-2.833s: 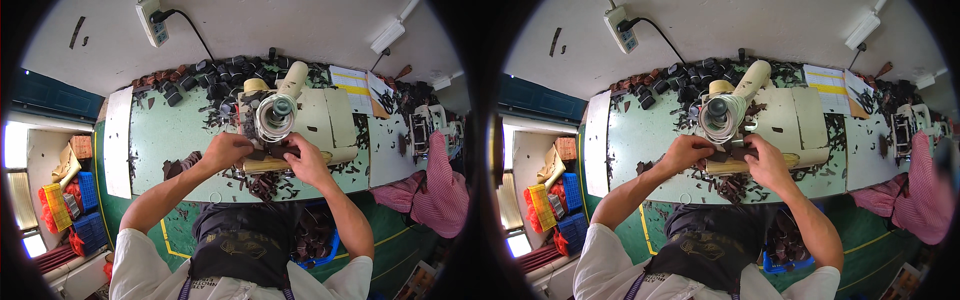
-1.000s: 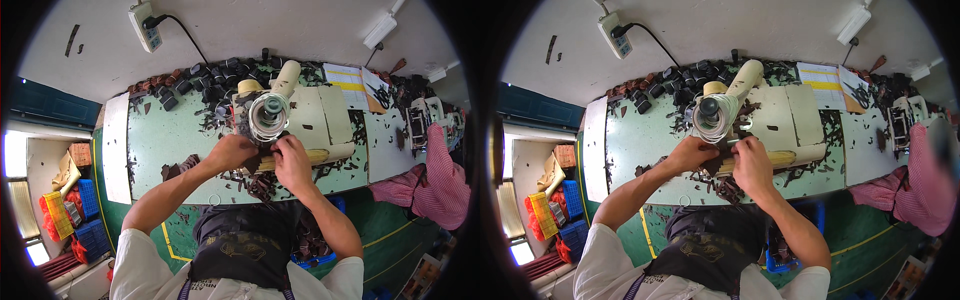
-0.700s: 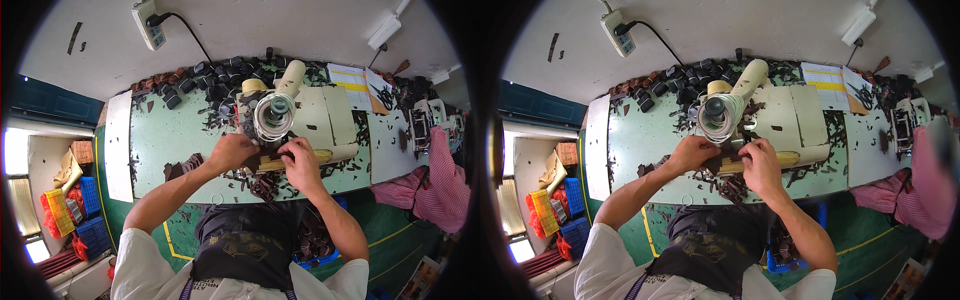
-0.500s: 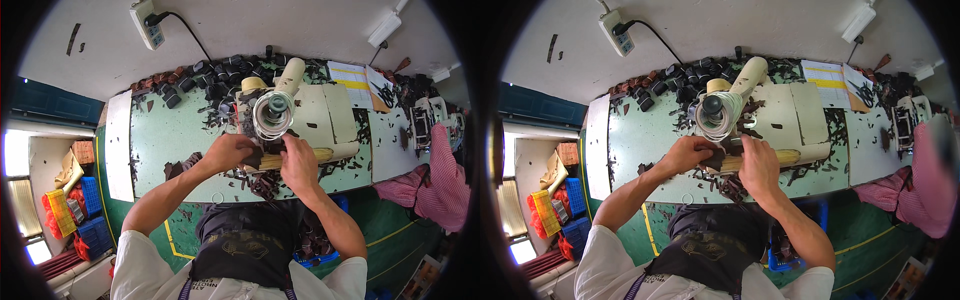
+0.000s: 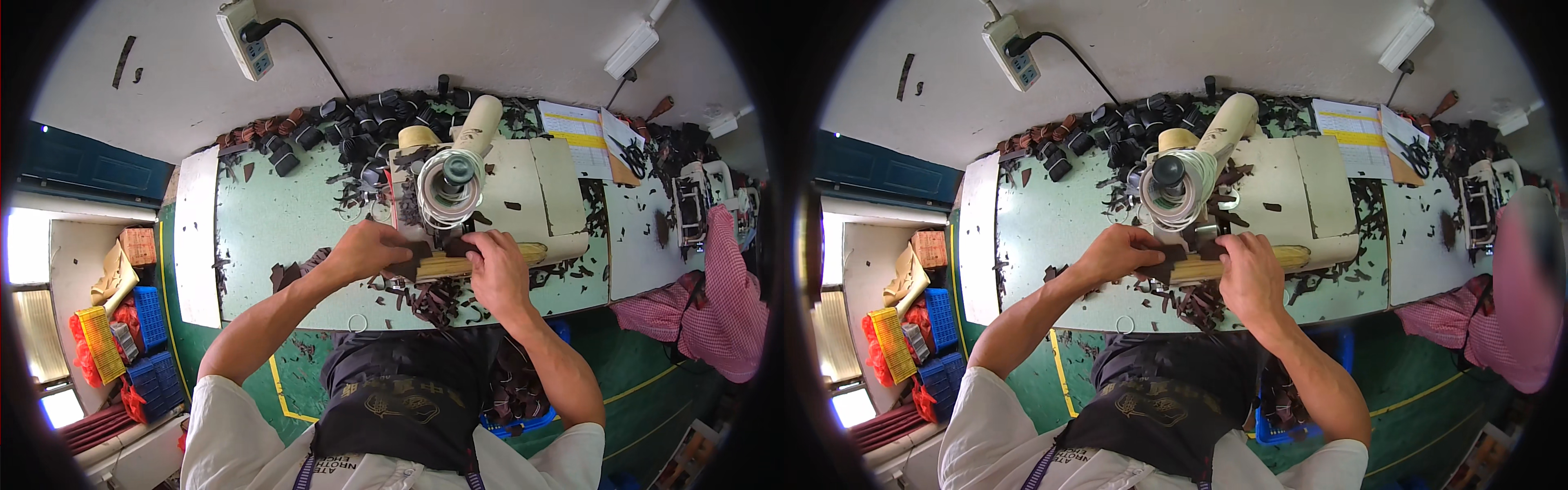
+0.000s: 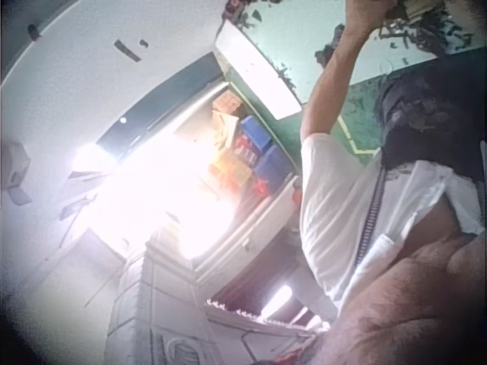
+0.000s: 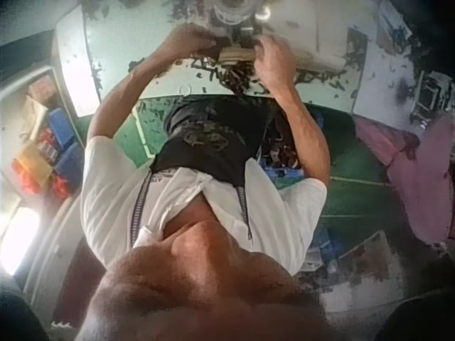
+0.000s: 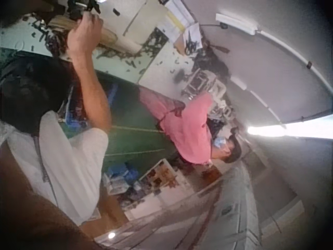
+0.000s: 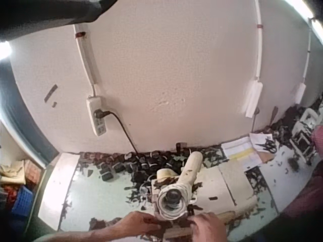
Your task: The person thins the edges of leather pieces using an industrial skiving machine.
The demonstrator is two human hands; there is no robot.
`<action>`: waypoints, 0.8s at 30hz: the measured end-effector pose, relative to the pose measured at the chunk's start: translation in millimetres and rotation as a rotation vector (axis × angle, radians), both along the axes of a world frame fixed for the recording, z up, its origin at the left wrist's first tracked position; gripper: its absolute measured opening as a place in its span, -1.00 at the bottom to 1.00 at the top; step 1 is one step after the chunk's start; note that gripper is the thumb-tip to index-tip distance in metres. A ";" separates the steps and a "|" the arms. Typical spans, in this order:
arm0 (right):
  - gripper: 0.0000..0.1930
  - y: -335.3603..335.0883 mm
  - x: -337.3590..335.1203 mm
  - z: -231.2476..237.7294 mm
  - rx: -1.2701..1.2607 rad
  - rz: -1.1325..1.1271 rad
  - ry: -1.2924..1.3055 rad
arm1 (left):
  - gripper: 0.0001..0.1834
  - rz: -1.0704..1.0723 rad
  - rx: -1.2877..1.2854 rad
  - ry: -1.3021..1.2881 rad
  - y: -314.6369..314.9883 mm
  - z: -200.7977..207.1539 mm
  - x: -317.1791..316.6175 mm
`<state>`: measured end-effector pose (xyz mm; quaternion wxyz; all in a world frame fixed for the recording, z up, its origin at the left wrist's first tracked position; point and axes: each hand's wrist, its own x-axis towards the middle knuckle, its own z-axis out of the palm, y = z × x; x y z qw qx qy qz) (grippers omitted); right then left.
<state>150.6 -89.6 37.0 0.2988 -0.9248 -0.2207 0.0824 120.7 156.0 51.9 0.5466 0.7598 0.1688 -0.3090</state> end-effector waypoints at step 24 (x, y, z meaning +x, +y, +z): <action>-0.75 7.3 -0.2 6.5 -0.019 -0.015 -0.015 | -0.71 0.059 0.106 -0.148 -11.8 -9.3 -1.4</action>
